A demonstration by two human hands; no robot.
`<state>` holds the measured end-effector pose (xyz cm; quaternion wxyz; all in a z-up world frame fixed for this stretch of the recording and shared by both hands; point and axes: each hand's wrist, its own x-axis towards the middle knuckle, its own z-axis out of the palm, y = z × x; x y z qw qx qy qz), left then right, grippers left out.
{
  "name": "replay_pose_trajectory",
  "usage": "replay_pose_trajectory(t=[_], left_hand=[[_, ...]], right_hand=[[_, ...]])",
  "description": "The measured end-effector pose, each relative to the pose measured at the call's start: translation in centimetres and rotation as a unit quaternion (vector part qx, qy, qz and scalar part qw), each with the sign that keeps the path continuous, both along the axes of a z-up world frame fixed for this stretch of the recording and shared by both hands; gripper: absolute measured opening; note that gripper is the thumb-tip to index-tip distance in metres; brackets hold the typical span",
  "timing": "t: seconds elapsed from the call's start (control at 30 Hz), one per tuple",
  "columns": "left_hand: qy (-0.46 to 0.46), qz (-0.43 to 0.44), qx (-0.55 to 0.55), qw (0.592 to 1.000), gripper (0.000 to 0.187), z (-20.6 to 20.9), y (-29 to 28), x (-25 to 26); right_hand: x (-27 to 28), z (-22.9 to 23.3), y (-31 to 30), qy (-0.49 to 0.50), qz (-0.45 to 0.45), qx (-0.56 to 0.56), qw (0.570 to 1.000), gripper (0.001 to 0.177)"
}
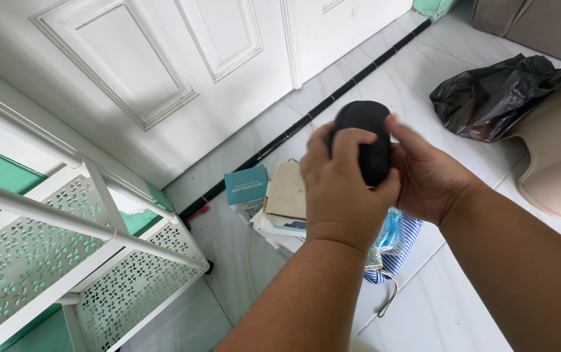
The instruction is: The person removes several boxes and containers from a white plastic shelving unit and places them on the floor. Then the person disassembles the shelving unit by removing the shelves and vertical poles, leaving the frame empty.
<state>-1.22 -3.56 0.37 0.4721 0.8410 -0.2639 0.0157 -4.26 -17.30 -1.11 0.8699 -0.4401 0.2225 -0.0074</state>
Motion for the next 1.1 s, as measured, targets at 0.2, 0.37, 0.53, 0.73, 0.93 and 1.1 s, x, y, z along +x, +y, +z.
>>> replay_pose_trajectory(t=[0.2,0.37,0.53,0.73,0.93,1.1], left_hand=[[-0.026,-0.097,0.061,0.993,0.071,-0.4,0.0,-0.4],[-0.07,-0.066,0.057,0.994,0.06,-1.0,1.3,0.8],[-0.051,-0.036,0.062,0.996,0.056,-0.9,3.2,1.8],[-0.037,-0.004,0.057,0.998,0.052,-0.2,6.1,2.3],[-0.065,0.021,0.036,0.997,0.051,1.5,8.8,3.0],[-0.171,0.08,-0.03,0.982,0.036,4.3,12.0,3.7]], right_hand=[[-0.8,-3.3,-1.6,0.099,-0.108,0.031,0.989,0.044],[-2.3,-11.8,-2.3,0.236,-0.129,-0.003,0.963,0.044],[-3.4,-16.1,-1.0,0.321,-0.102,-0.053,0.94,0.053],[-2.2,-15.5,1.8,0.369,-0.058,-0.151,0.915,0.056],[-2.0,-18.9,1.3,0.413,-0.015,-0.331,0.848,0.064],[-1.3,-19.8,-1.8,0.387,-0.08,-0.384,0.834,0.052]])
